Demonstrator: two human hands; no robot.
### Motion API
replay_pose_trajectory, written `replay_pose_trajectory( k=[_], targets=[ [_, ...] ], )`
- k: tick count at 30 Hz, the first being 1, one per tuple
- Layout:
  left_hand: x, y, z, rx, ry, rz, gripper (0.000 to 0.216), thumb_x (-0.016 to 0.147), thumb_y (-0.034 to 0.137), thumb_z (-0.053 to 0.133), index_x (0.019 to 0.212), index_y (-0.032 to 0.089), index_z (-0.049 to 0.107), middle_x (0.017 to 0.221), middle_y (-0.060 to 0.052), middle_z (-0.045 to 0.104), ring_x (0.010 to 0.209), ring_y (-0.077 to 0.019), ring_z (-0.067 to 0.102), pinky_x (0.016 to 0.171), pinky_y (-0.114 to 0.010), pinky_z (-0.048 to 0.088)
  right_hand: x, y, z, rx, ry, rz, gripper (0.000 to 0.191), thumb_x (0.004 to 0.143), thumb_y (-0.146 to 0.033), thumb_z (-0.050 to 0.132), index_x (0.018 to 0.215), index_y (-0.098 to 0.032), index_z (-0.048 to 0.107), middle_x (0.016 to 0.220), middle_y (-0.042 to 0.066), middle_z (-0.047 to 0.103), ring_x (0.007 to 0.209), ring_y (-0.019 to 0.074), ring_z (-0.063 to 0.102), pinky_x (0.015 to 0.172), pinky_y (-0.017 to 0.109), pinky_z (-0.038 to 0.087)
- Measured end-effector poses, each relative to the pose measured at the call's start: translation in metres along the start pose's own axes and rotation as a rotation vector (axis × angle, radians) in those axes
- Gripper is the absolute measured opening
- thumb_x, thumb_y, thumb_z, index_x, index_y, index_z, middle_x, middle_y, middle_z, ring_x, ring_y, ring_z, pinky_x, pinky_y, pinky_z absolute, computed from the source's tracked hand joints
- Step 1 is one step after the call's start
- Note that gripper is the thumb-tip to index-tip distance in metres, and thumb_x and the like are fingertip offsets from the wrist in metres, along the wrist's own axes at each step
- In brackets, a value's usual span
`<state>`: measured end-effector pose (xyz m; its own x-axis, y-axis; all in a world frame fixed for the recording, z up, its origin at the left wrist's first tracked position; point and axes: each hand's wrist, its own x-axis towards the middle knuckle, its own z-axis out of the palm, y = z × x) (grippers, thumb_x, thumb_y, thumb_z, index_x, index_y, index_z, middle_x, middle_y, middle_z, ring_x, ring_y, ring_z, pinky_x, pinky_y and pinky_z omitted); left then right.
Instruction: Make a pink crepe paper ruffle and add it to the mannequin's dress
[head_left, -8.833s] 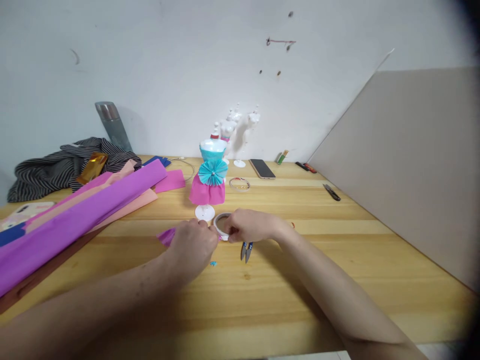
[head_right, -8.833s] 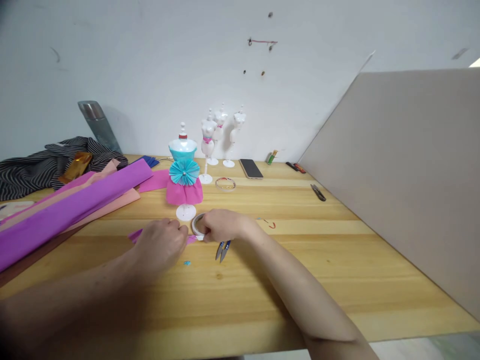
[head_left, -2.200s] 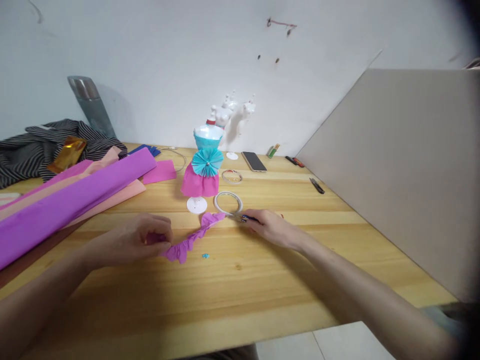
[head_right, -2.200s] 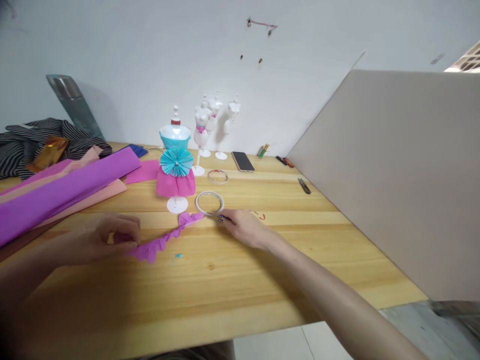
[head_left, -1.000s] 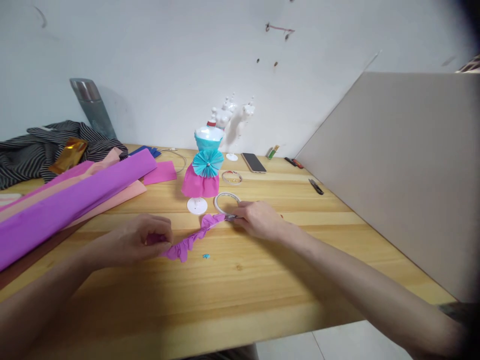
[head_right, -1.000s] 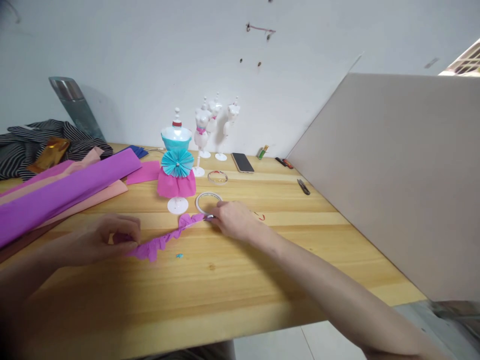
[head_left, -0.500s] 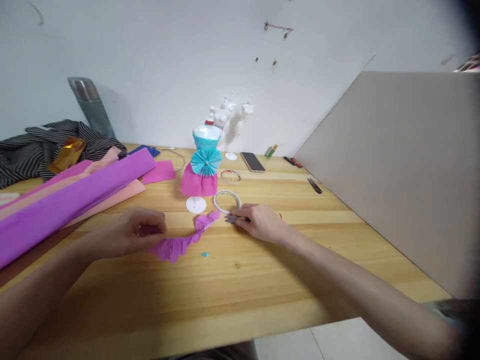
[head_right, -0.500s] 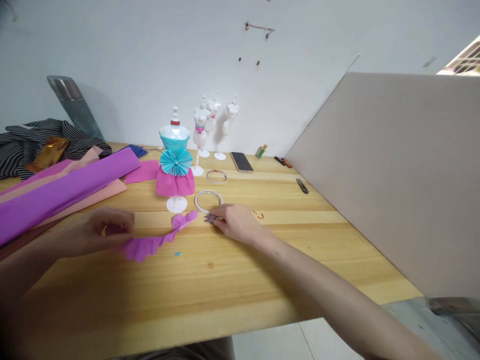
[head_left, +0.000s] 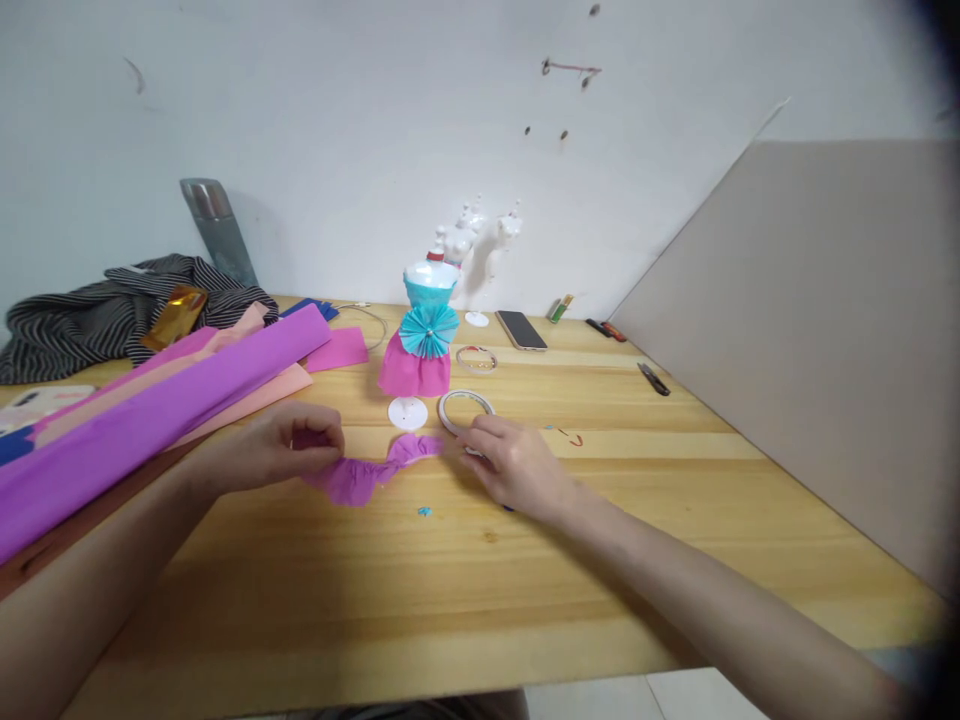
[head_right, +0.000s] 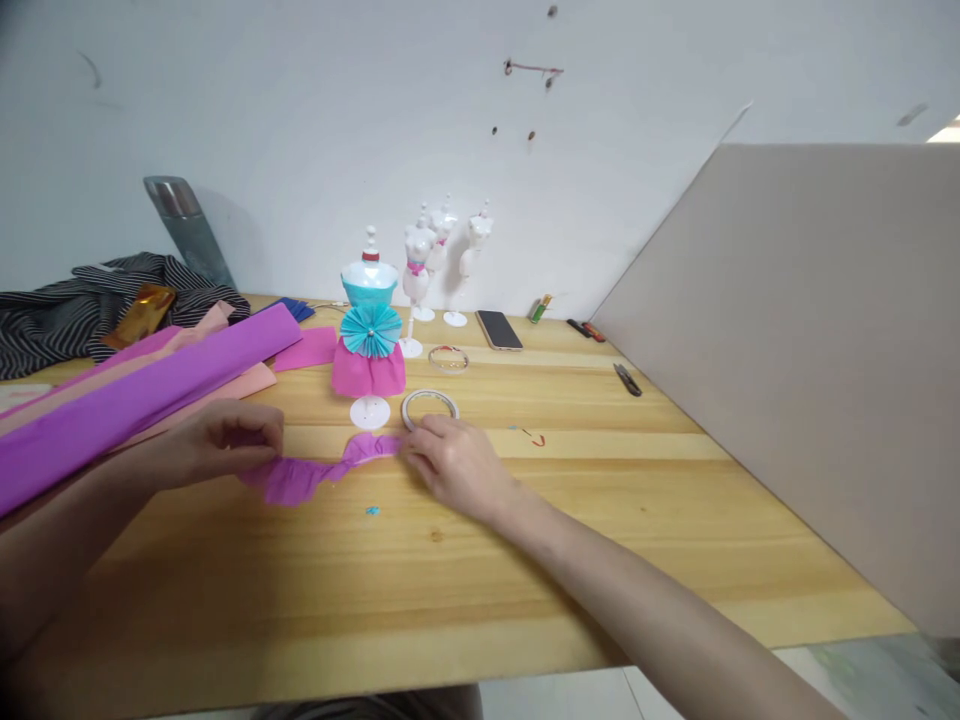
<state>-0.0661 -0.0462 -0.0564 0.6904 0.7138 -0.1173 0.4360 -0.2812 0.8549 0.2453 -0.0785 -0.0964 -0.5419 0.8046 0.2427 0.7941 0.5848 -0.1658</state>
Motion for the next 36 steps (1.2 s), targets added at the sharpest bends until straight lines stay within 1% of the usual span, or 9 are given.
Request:
replay_pose_trajectory(
  k=[3, 7, 10, 13, 17, 23, 26, 31, 36],
  targets=[
    [0.0, -0.001, 0.0, -0.009, 0.008, 0.009, 0.024, 0.082, 0.033, 0.058, 0.069, 0.014, 0.053, 0.064, 0.003, 0.047, 0.058, -0.0088, 0.043, 0.054, -0.019, 0.035, 0.015, -0.016, 0.006, 0.27, 0.062, -0.107, 0.018, 0.089, -0.015, 0.052, 0.098, -0.017, 0.067, 0.095, 0.012, 0.069, 0.086, 0.0206, 0.063, 0.073, 0.031, 0.048],
    [-0.002, -0.003, 0.001, 0.001, 0.005, 0.04, 0.021, 0.084, 0.03, 0.057, 0.071, 0.014, 0.055, 0.065, 0.002, 0.05, 0.06, -0.0088, 0.044, 0.055, -0.019, 0.035, 0.035, -0.038, 0.011, 0.55, -0.032, -0.109, 0.046, 0.077, -0.019, 0.067, 0.123, -0.015, 0.061, 0.118, 0.014, 0.067, 0.107, 0.0262, 0.062, 0.091, 0.038, 0.048],
    [-0.003, 0.001, 0.002, -0.019, 0.017, 0.058, 0.019, 0.083, 0.027, 0.058, 0.071, 0.014, 0.056, 0.066, 0.002, 0.051, 0.06, -0.0088, 0.045, 0.056, -0.019, 0.037, 0.044, -0.049, 0.012, 0.852, -0.199, -0.055, 0.037, 0.077, -0.019, 0.065, 0.115, -0.017, 0.065, 0.1, 0.007, 0.072, 0.088, 0.0199, 0.067, 0.075, 0.03, 0.051],
    [-0.004, 0.005, 0.005, -0.092, 0.053, 0.052, 0.018, 0.082, 0.027, 0.06, 0.07, 0.013, 0.058, 0.065, 0.002, 0.053, 0.059, -0.0088, 0.046, 0.055, -0.019, 0.037, 0.045, -0.051, 0.006, 1.124, -0.363, -0.009, 0.023, 0.081, -0.025, 0.063, 0.101, -0.015, 0.067, 0.073, 0.0, 0.066, 0.063, 0.0115, 0.058, 0.056, 0.022, 0.044],
    [0.0, 0.008, 0.015, -0.229, 0.125, 0.029, 0.018, 0.079, 0.028, 0.064, 0.07, 0.013, 0.061, 0.063, 0.002, 0.056, 0.058, -0.0092, 0.049, 0.055, -0.02, 0.038, 0.044, -0.045, -0.008, 1.313, -0.465, 0.058, 0.036, 0.079, -0.042, 0.07, 0.096, -0.01, 0.066, 0.071, -0.001, 0.06, 0.06, 0.0085, 0.051, 0.056, 0.021, 0.04],
    [0.011, 0.007, 0.029, -0.449, 0.213, 0.016, 0.02, 0.074, 0.032, 0.071, 0.077, 0.013, 0.069, 0.068, -0.001, 0.064, 0.063, -0.0107, 0.055, 0.059, -0.02, 0.042, 0.042, -0.038, -0.014, 1.354, -0.465, 0.268, 0.051, 0.075, -0.066, 0.064, 0.074, -0.015, 0.061, 0.062, 0.001, 0.06, 0.051, 0.011, 0.053, 0.047, 0.023, 0.042],
    [0.014, 0.005, 0.03, -0.429, 0.271, 0.067, 0.017, 0.073, 0.029, 0.071, 0.08, 0.013, 0.071, 0.072, -0.002, 0.067, 0.066, -0.0113, 0.057, 0.062, -0.021, 0.043, 0.043, -0.038, -0.015, 1.275, -0.437, 0.34, 0.047, 0.078, -0.063, 0.059, 0.069, -0.017, 0.057, 0.054, -0.002, 0.053, 0.044, 0.0095, 0.046, 0.042, 0.022, 0.036],
    [0.015, 0.005, 0.029, -0.29, 0.314, 0.06, 0.014, 0.073, 0.024, 0.068, 0.08, 0.013, 0.072, 0.071, -0.002, 0.066, 0.067, -0.0117, 0.056, 0.062, -0.021, 0.042, 0.048, -0.039, -0.023, 0.783, -0.4, 0.203, 0.023, 0.075, -0.029, 0.064, 0.061, -0.017, 0.05, 0.054, -0.005, 0.043, 0.05, 0.0072, 0.036, 0.047, 0.021, 0.027],
    [0.019, 0.012, 0.028, -0.256, 0.266, 0.089, 0.015, 0.075, 0.026, 0.066, 0.079, 0.013, 0.072, 0.072, -0.001, 0.068, 0.065, -0.011, 0.055, 0.061, -0.021, 0.041, 0.05, -0.042, -0.029, 0.632, -0.298, 0.135, 0.026, 0.08, -0.037, 0.059, 0.064, -0.018, 0.049, 0.057, -0.005, 0.041, 0.052, 0.0083, 0.036, 0.049, 0.023, 0.026]
  ],
)
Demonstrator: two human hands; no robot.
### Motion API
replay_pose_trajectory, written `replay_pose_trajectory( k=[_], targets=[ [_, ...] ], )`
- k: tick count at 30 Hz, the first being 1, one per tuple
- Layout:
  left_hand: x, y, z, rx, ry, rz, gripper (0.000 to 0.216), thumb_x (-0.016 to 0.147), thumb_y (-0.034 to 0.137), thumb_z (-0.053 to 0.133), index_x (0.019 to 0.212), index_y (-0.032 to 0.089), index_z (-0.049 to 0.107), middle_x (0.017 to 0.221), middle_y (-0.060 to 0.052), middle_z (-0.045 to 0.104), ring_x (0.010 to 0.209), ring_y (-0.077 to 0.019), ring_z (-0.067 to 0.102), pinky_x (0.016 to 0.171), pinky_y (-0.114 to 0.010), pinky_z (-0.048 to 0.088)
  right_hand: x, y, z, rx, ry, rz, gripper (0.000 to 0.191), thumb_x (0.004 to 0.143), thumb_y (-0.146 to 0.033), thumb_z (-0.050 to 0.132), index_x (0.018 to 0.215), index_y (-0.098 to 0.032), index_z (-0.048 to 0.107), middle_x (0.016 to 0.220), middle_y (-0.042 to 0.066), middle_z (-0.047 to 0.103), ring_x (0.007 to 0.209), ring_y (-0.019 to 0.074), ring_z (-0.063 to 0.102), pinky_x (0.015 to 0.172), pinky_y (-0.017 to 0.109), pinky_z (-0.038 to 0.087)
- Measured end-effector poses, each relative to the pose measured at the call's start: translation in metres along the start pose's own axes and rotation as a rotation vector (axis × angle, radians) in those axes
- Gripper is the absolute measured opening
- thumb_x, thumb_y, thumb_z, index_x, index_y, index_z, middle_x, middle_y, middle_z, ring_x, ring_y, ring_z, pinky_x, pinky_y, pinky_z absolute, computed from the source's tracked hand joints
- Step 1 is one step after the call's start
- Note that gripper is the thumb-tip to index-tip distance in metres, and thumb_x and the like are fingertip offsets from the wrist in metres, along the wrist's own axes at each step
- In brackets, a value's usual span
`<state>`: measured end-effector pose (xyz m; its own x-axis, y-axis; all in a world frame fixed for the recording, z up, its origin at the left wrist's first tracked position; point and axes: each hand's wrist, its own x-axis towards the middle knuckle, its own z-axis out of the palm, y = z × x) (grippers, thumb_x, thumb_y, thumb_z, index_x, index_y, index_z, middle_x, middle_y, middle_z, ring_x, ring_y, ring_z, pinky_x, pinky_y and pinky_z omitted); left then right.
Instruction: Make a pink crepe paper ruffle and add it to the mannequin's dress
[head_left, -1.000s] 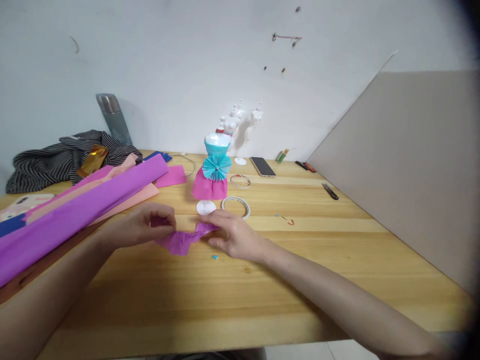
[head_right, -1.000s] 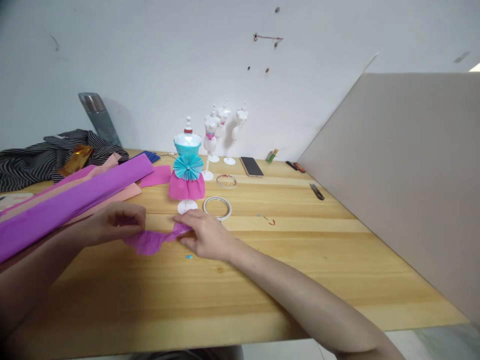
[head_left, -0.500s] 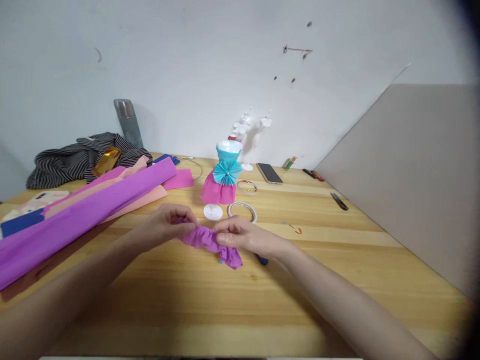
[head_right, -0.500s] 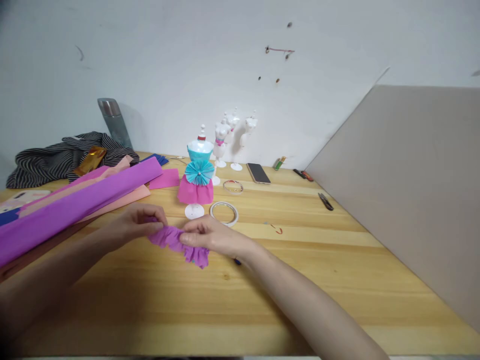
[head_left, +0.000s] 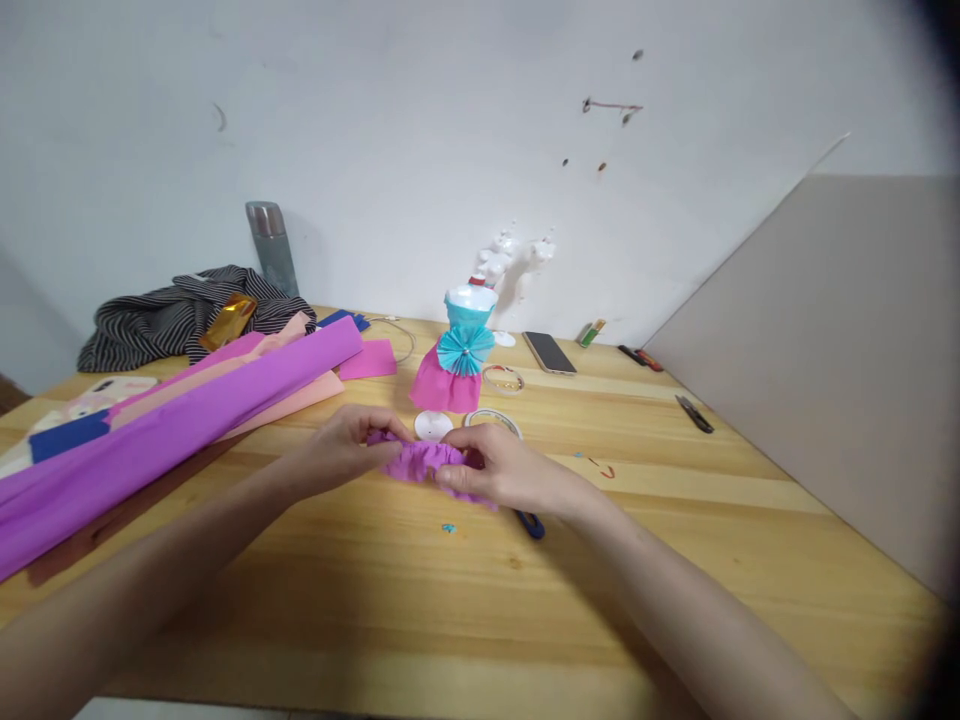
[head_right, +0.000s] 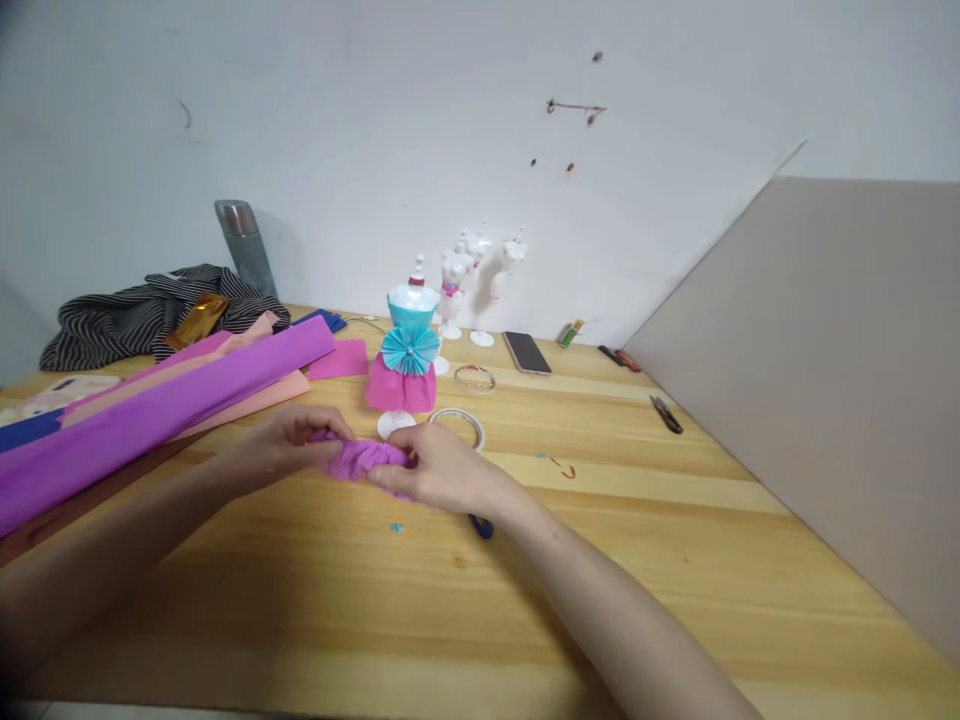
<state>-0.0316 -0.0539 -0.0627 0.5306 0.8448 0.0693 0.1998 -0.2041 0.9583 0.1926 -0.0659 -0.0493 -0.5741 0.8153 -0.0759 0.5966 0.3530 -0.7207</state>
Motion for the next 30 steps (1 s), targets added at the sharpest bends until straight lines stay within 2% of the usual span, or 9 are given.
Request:
replay_pose_trajectory(
  k=[4, 9, 13, 15, 18, 21, 23, 25, 30],
  targets=[
    [0.001, -0.004, -0.001, 0.062, -0.011, 0.006, 0.019, 0.077, 0.029, 0.063, 0.078, 0.013, 0.072, 0.074, -0.003, 0.069, 0.067, -0.012, 0.056, 0.062, -0.022, 0.041, 0.006, 0.001, 0.007, 0.133, -0.015, 0.02, 0.035, 0.082, -0.042, 0.057, 0.058, -0.018, 0.048, 0.053, -0.006, 0.038, 0.048, 0.0078, 0.034, 0.047, 0.023, 0.025],
    [0.0, -0.015, -0.003, 0.18, 0.071, -0.01, 0.019, 0.076, 0.026, 0.057, 0.076, 0.012, 0.072, 0.067, -0.001, 0.065, 0.061, -0.0105, 0.05, 0.057, -0.021, 0.036, 0.021, 0.012, 0.021, 0.418, -0.048, 0.026, 0.017, 0.069, -0.028, 0.068, 0.068, -0.016, 0.056, 0.058, -0.005, 0.049, 0.051, 0.0077, 0.043, 0.047, 0.02, 0.033],
    [0.001, -0.013, -0.004, 0.233, 0.093, -0.012, 0.021, 0.075, 0.026, 0.056, 0.076, 0.013, 0.072, 0.067, -0.001, 0.065, 0.063, -0.0112, 0.052, 0.058, -0.022, 0.038, 0.026, 0.015, 0.026, 0.551, -0.026, 0.068, 0.017, 0.061, -0.023, 0.071, 0.069, -0.015, 0.058, 0.058, -0.004, 0.054, 0.051, 0.008, 0.047, 0.049, 0.02, 0.037],
    [0.003, -0.01, -0.004, 0.249, 0.091, -0.01, 0.021, 0.074, 0.025, 0.055, 0.076, 0.013, 0.072, 0.068, -0.001, 0.066, 0.064, -0.0117, 0.053, 0.059, -0.022, 0.039, 0.026, 0.012, 0.026, 0.576, 0.001, 0.06, 0.02, 0.063, -0.028, 0.072, 0.065, -0.015, 0.057, 0.057, -0.004, 0.053, 0.051, 0.0077, 0.046, 0.049, 0.02, 0.036],
    [0.007, -0.006, -0.004, 0.224, 0.057, -0.026, 0.021, 0.076, 0.028, 0.056, 0.077, 0.013, 0.071, 0.07, -0.002, 0.068, 0.065, -0.0125, 0.056, 0.061, -0.022, 0.041, 0.025, 0.008, 0.025, 0.647, 0.085, 0.097, 0.036, 0.069, -0.047, 0.07, 0.061, -0.015, 0.056, 0.054, -0.003, 0.051, 0.049, 0.0077, 0.044, 0.047, 0.021, 0.033],
    [0.011, -0.008, -0.006, 0.236, 0.047, -0.026, 0.023, 0.077, 0.031, 0.056, 0.077, 0.013, 0.071, 0.066, -0.001, 0.066, 0.061, -0.0116, 0.055, 0.057, -0.021, 0.04, 0.026, 0.007, 0.027, 0.778, 0.163, 0.146, 0.047, 0.07, -0.061, 0.066, 0.059, -0.016, 0.055, 0.053, -0.002, 0.05, 0.046, 0.0075, 0.042, 0.044, 0.022, 0.03],
    [0.013, -0.01, -0.007, 0.276, 0.056, -0.012, 0.022, 0.077, 0.029, 0.056, 0.075, 0.013, 0.071, 0.065, 0.0, 0.065, 0.059, -0.0108, 0.052, 0.055, -0.02, 0.037, 0.027, 0.009, 0.028, 0.777, 0.17, 0.143, 0.045, 0.068, -0.057, 0.069, 0.057, -0.016, 0.054, 0.052, -0.003, 0.049, 0.046, 0.007, 0.04, 0.044, 0.021, 0.029],
    [0.016, -0.012, -0.008, 0.319, 0.062, -0.003, 0.02, 0.076, 0.026, 0.055, 0.075, 0.014, 0.071, 0.064, 0.0, 0.065, 0.059, -0.0107, 0.051, 0.054, -0.02, 0.036, 0.029, 0.011, 0.03, 0.683, 0.145, 0.134, 0.037, 0.067, -0.046, 0.072, 0.056, -0.016, 0.053, 0.05, -0.004, 0.048, 0.045, 0.0065, 0.039, 0.044, 0.021, 0.028],
    [0.018, -0.011, -0.003, 0.488, 0.156, 0.086, 0.019, 0.074, 0.018, 0.054, 0.064, 0.015, 0.069, 0.059, 0.001, 0.064, 0.058, -0.0114, 0.051, 0.056, -0.022, 0.034, 0.029, 0.012, 0.034, 0.488, 0.135, 0.101, 0.028, 0.073, -0.032, 0.064, 0.054, -0.017, 0.05, 0.048, -0.006, 0.044, 0.043, 0.0057, 0.035, 0.044, 0.02, 0.026]
  ],
)
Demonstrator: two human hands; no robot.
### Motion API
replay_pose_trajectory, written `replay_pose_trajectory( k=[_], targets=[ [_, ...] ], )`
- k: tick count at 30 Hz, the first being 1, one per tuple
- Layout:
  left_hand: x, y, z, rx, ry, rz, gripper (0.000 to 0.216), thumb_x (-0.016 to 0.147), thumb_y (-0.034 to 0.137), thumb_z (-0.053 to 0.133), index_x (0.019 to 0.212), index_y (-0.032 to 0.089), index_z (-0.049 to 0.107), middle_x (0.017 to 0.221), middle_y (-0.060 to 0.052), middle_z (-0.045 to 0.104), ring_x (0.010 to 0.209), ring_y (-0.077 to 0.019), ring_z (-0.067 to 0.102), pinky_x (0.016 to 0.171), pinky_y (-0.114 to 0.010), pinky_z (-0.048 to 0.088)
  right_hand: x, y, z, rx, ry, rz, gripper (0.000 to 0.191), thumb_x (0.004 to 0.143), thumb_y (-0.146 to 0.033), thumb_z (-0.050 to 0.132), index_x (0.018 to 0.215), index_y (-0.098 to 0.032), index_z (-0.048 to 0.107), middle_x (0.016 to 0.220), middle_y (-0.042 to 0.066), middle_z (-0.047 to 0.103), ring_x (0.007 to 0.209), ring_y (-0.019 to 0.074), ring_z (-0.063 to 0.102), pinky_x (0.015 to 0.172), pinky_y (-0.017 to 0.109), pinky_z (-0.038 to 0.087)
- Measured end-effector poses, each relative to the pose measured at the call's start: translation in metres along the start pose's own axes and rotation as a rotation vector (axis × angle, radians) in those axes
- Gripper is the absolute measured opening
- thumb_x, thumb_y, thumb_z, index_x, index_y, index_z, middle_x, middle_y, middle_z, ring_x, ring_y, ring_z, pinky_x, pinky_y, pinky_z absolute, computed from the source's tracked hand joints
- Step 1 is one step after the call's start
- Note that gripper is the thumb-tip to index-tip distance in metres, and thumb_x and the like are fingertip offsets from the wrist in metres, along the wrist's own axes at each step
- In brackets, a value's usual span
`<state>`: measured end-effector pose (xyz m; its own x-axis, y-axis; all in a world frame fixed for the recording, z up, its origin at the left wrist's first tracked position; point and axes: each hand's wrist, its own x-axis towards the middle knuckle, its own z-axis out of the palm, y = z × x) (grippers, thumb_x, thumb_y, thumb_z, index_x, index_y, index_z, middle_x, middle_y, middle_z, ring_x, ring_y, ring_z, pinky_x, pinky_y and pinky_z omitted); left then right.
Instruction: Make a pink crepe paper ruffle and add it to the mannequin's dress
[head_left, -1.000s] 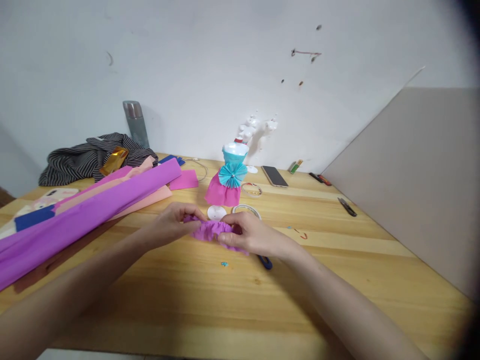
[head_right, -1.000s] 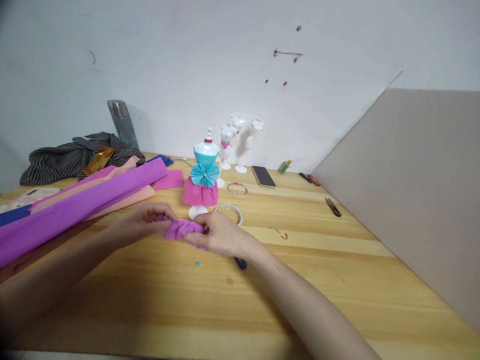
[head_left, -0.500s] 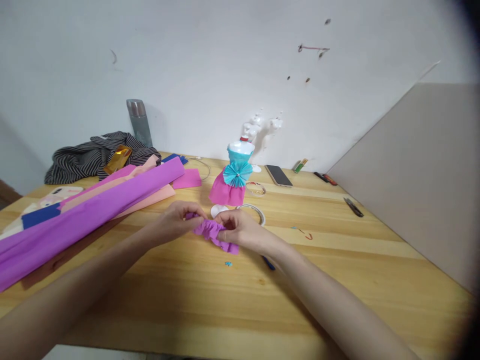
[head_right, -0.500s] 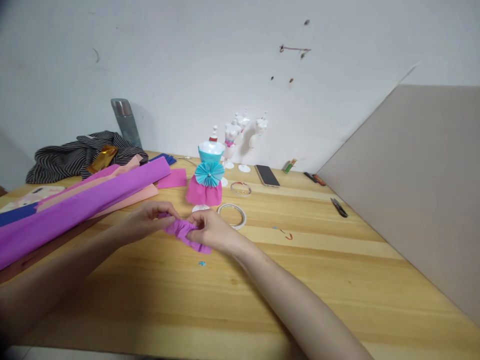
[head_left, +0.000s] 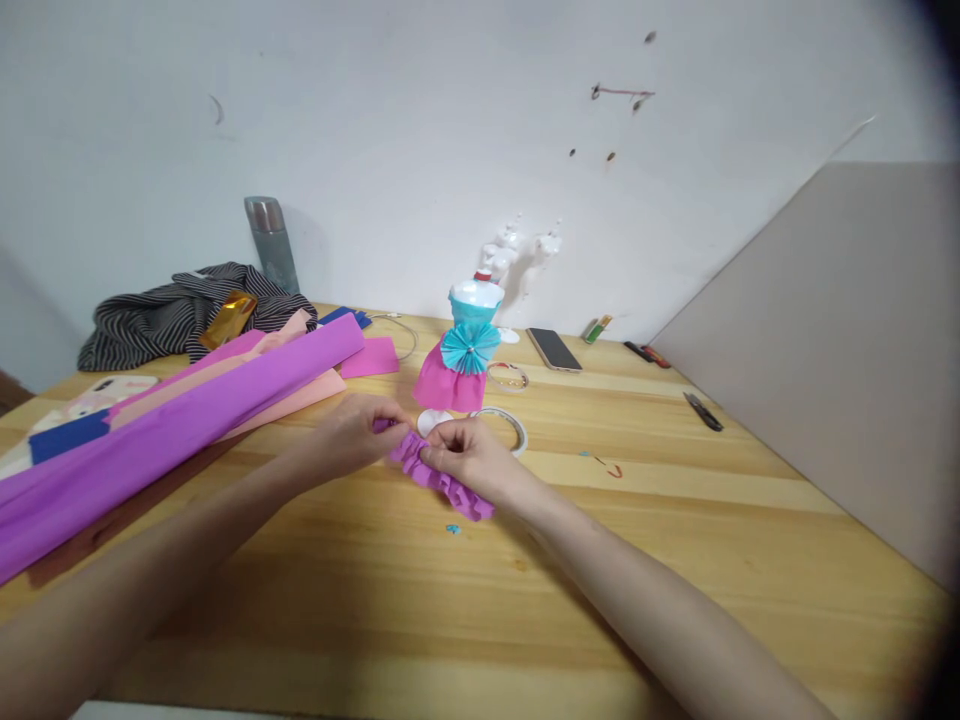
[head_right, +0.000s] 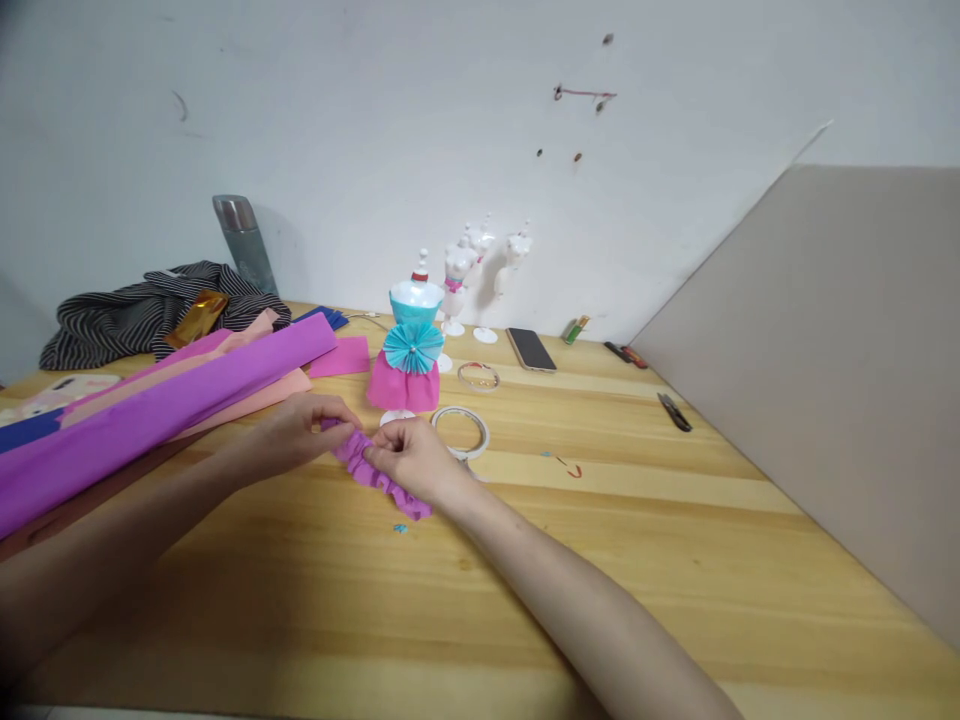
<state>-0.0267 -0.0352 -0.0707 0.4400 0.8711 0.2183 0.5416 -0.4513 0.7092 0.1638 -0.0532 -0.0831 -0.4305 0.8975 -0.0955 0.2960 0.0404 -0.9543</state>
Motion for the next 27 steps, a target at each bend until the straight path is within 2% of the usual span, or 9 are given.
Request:
replay_pose_trajectory(
  k=[3, 5, 8, 10, 13, 16, 23, 27],
  targets=[
    [-0.002, 0.006, 0.004, 0.109, 0.104, 0.033, 0.018, 0.073, 0.017, 0.055, 0.062, 0.016, 0.068, 0.059, -0.001, 0.063, 0.058, -0.0123, 0.05, 0.06, -0.024, 0.036, -0.002, 0.0, 0.001, -0.092, 0.022, -0.047, 0.027, 0.075, -0.029, 0.061, 0.054, -0.017, 0.05, 0.048, -0.005, 0.045, 0.043, 0.0065, 0.036, 0.044, 0.021, 0.027],
    [-0.003, 0.009, 0.005, 0.109, 0.151, 0.006, 0.018, 0.074, 0.018, 0.054, 0.071, 0.015, 0.072, 0.061, -0.001, 0.064, 0.06, -0.0134, 0.051, 0.062, -0.025, 0.038, -0.002, 0.0, 0.001, -0.132, 0.032, -0.054, 0.023, 0.077, -0.028, 0.059, 0.057, -0.017, 0.054, 0.048, -0.004, 0.049, 0.042, 0.0076, 0.04, 0.043, 0.021, 0.029],
    [-0.003, 0.007, 0.004, -0.022, 0.172, -0.101, 0.027, 0.077, 0.023, 0.052, 0.09, 0.014, 0.074, 0.069, -0.001, 0.067, 0.067, -0.0159, 0.056, 0.067, -0.026, 0.041, -0.002, -0.001, -0.001, -0.177, 0.078, -0.055, 0.021, 0.078, -0.028, 0.058, 0.059, -0.017, 0.056, 0.049, -0.001, 0.055, 0.042, 0.0098, 0.047, 0.043, 0.021, 0.033],
    [-0.001, 0.004, 0.003, -0.218, 0.135, -0.19, 0.029, 0.076, 0.027, 0.056, 0.094, 0.013, 0.073, 0.076, -0.003, 0.069, 0.073, -0.0175, 0.059, 0.07, -0.027, 0.043, -0.001, -0.002, -0.002, -0.21, 0.121, -0.069, 0.022, 0.078, -0.028, 0.057, 0.059, -0.018, 0.056, 0.048, -0.001, 0.056, 0.042, 0.0107, 0.05, 0.044, 0.021, 0.034],
    [0.004, -0.004, 0.005, -0.559, 0.039, -0.285, 0.025, 0.068, 0.028, 0.065, 0.085, 0.011, 0.072, 0.072, -0.003, 0.068, 0.07, -0.0162, 0.059, 0.068, -0.026, 0.044, 0.001, -0.005, -0.003, -0.233, 0.133, -0.075, 0.023, 0.08, -0.029, 0.055, 0.06, -0.017, 0.056, 0.046, -0.002, 0.055, 0.04, 0.0102, 0.049, 0.043, 0.021, 0.034],
    [0.008, -0.011, 0.009, -0.755, -0.004, -0.284, 0.016, 0.066, 0.027, 0.07, 0.068, 0.012, 0.067, 0.063, -0.001, 0.064, 0.06, -0.0126, 0.056, 0.062, -0.025, 0.042, 0.002, -0.007, -0.005, -0.265, 0.132, -0.083, 0.022, 0.08, -0.03, 0.056, 0.063, -0.016, 0.059, 0.047, -0.003, 0.055, 0.042, 0.0099, 0.049, 0.044, 0.02, 0.033],
    [0.013, -0.014, 0.014, -0.854, 0.013, -0.344, 0.02, 0.062, 0.029, 0.072, 0.061, 0.012, 0.064, 0.057, -0.002, 0.062, 0.055, -0.0119, 0.055, 0.06, -0.026, 0.044, -0.002, -0.007, -0.016, -0.282, 0.116, -0.053, 0.026, 0.082, -0.038, 0.058, 0.085, -0.014, 0.066, 0.056, 0.001, 0.062, 0.047, 0.0128, 0.055, 0.046, 0.022, 0.038],
    [0.015, -0.015, 0.017, -0.854, 0.028, -0.365, 0.021, 0.062, 0.031, 0.072, 0.061, 0.012, 0.064, 0.056, -0.002, 0.061, 0.054, -0.0125, 0.055, 0.058, -0.026, 0.044, -0.004, -0.005, -0.02, -0.284, 0.124, -0.065, 0.023, 0.084, -0.035, 0.054, 0.071, -0.017, 0.06, 0.054, 0.001, 0.061, 0.047, 0.0123, 0.054, 0.047, 0.022, 0.038]
  ],
)
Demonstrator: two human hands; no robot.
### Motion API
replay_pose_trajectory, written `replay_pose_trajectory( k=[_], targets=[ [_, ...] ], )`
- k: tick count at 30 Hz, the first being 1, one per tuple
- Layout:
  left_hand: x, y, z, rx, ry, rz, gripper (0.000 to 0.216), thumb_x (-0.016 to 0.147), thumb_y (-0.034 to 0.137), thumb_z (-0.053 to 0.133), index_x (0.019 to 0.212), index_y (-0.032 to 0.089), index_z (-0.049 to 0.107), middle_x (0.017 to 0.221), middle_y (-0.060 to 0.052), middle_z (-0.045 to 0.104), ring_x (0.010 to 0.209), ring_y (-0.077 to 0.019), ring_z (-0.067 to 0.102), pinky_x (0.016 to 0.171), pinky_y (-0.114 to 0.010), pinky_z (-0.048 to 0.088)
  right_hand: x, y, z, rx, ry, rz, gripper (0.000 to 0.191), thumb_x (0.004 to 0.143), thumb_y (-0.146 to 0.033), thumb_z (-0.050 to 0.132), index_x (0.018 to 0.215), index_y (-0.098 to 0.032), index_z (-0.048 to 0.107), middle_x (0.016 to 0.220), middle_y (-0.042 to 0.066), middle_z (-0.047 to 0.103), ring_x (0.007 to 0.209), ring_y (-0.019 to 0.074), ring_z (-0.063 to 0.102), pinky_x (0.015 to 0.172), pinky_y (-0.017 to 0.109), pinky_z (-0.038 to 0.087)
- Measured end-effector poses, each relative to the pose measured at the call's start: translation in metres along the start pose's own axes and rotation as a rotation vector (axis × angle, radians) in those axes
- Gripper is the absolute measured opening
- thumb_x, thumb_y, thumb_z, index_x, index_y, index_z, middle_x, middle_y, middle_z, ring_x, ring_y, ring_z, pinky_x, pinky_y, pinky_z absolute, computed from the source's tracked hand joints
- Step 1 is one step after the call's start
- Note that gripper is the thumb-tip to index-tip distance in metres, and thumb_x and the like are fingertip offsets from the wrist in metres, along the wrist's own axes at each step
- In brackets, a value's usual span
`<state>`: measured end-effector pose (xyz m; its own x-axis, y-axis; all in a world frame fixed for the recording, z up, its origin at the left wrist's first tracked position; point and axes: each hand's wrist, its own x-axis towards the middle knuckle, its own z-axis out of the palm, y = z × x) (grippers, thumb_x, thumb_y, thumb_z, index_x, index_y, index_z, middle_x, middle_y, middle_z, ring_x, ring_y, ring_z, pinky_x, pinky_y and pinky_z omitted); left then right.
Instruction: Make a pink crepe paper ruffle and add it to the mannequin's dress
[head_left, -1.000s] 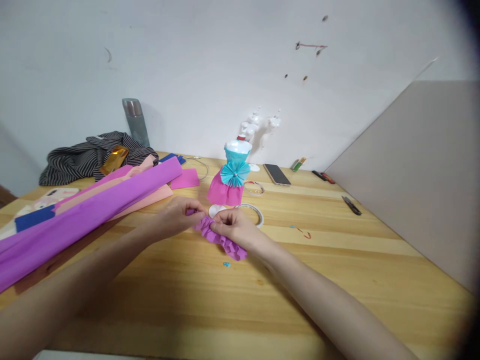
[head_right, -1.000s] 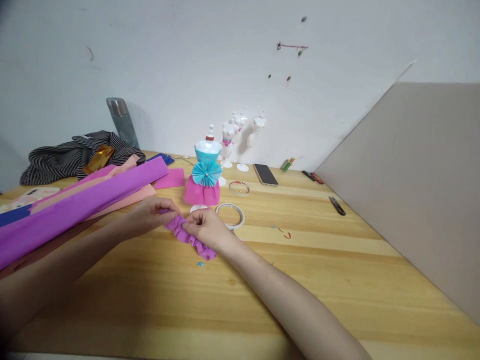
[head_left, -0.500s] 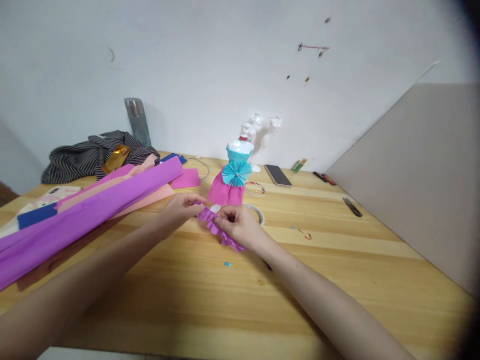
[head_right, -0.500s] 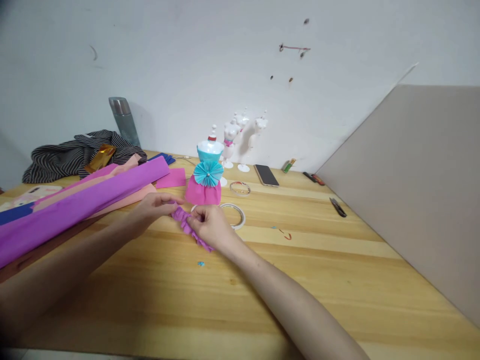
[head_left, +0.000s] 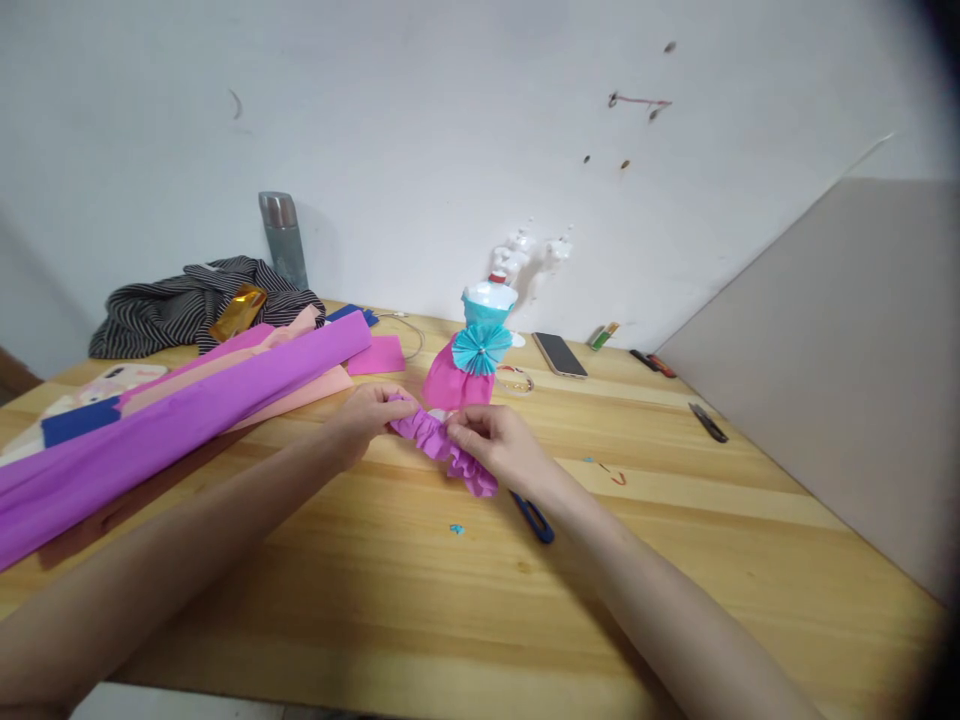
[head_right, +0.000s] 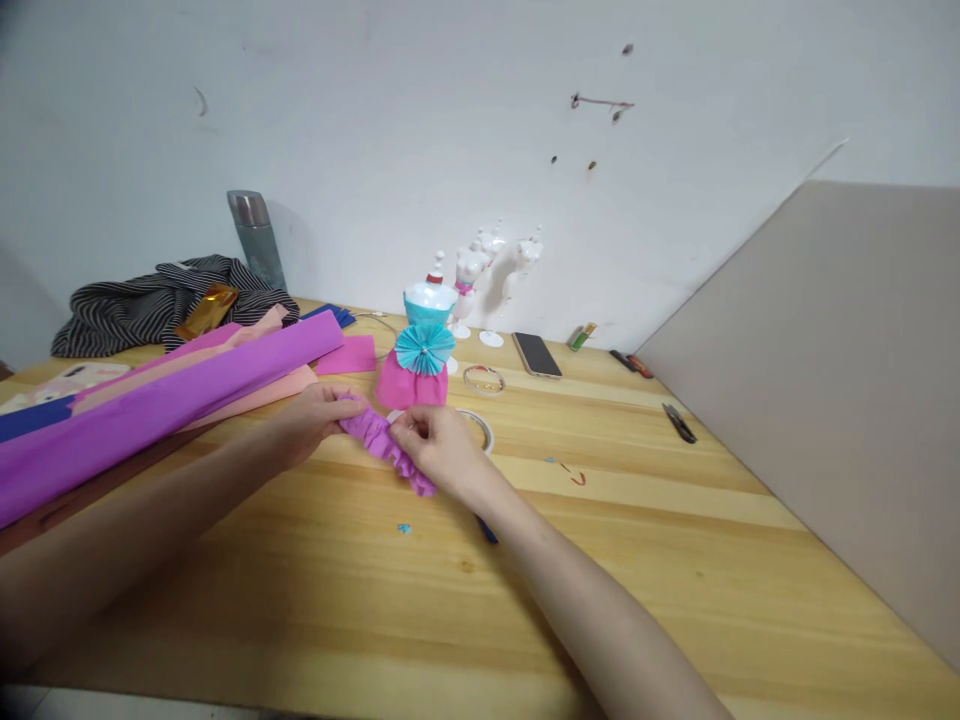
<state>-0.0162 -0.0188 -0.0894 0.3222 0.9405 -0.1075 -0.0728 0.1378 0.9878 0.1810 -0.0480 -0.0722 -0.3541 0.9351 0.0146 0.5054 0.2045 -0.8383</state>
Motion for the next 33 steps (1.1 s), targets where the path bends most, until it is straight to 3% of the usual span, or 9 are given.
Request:
replay_pose_trajectory(
  k=[5, 11, 17, 20, 23, 27, 33],
  targets=[
    [-0.003, 0.004, -0.001, -0.002, 0.024, 0.034, 0.018, 0.061, 0.027, 0.073, 0.058, 0.012, 0.062, 0.055, 0.0, 0.06, 0.054, -0.0103, 0.052, 0.056, -0.023, 0.04, -0.001, -0.003, -0.008, -0.037, 0.082, 0.02, 0.018, 0.077, -0.033, 0.063, 0.072, -0.016, 0.064, 0.059, 0.0, 0.06, 0.054, 0.0125, 0.053, 0.051, 0.022, 0.038],
    [-0.017, 0.018, -0.008, -0.002, -0.129, 0.072, 0.015, 0.065, 0.026, 0.072, 0.063, 0.013, 0.067, 0.058, -0.001, 0.062, 0.055, -0.0099, 0.051, 0.056, -0.023, 0.038, -0.01, -0.017, -0.019, 0.1, -0.07, 0.04, 0.034, 0.079, -0.046, 0.059, 0.063, -0.016, 0.058, 0.054, -0.001, 0.052, 0.049, 0.0102, 0.045, 0.046, 0.023, 0.032],
    [-0.01, 0.011, -0.015, -0.011, -0.076, 0.056, 0.017, 0.066, 0.028, 0.073, 0.064, 0.012, 0.067, 0.06, -0.002, 0.063, 0.058, -0.0113, 0.053, 0.059, -0.024, 0.041, -0.005, -0.015, -0.024, 0.094, -0.186, 0.085, 0.03, 0.077, -0.041, 0.061, 0.063, -0.015, 0.059, 0.055, 0.001, 0.057, 0.048, 0.0102, 0.048, 0.046, 0.022, 0.036],
    [-0.007, 0.009, -0.014, -0.075, -0.083, 0.038, 0.018, 0.064, 0.028, 0.074, 0.062, 0.012, 0.066, 0.059, -0.002, 0.063, 0.058, -0.0119, 0.055, 0.06, -0.025, 0.042, -0.005, -0.013, -0.028, 0.066, -0.139, 0.035, 0.028, 0.075, -0.037, 0.062, 0.059, -0.016, 0.055, 0.053, -0.001, 0.052, 0.048, 0.0094, 0.043, 0.047, 0.023, 0.033],
    [-0.006, 0.01, -0.01, -0.117, -0.111, 0.018, 0.017, 0.061, 0.027, 0.075, 0.062, 0.012, 0.067, 0.06, -0.003, 0.065, 0.058, -0.0122, 0.056, 0.061, -0.025, 0.044, -0.005, -0.01, -0.03, -0.042, -0.046, -0.021, 0.023, 0.074, -0.03, 0.06, 0.057, -0.018, 0.051, 0.052, -0.003, 0.047, 0.049, 0.0093, 0.04, 0.048, 0.023, 0.032],
    [-0.002, 0.006, -0.007, -0.064, -0.082, -0.055, 0.017, 0.057, 0.024, 0.075, 0.065, 0.011, 0.069, 0.062, -0.004, 0.067, 0.061, -0.0135, 0.06, 0.065, -0.026, 0.047, -0.002, -0.006, -0.026, -0.327, 0.028, -0.003, 0.014, 0.072, -0.018, 0.056, 0.058, -0.018, 0.054, 0.055, -0.001, 0.054, 0.051, 0.0108, 0.044, 0.05, 0.024, 0.029],
    [0.009, -0.014, -0.008, -0.028, -0.01, -0.151, 0.017, 0.059, 0.023, 0.075, 0.066, 0.01, 0.068, 0.061, -0.004, 0.066, 0.059, -0.0126, 0.061, 0.061, -0.025, 0.047, -0.002, -0.008, -0.018, -0.695, 0.142, 0.033, 0.014, 0.08, -0.022, 0.056, 0.071, -0.018, 0.065, 0.07, 0.007, 0.07, 0.06, 0.0167, 0.057, 0.053, 0.027, 0.027]
  ],
)
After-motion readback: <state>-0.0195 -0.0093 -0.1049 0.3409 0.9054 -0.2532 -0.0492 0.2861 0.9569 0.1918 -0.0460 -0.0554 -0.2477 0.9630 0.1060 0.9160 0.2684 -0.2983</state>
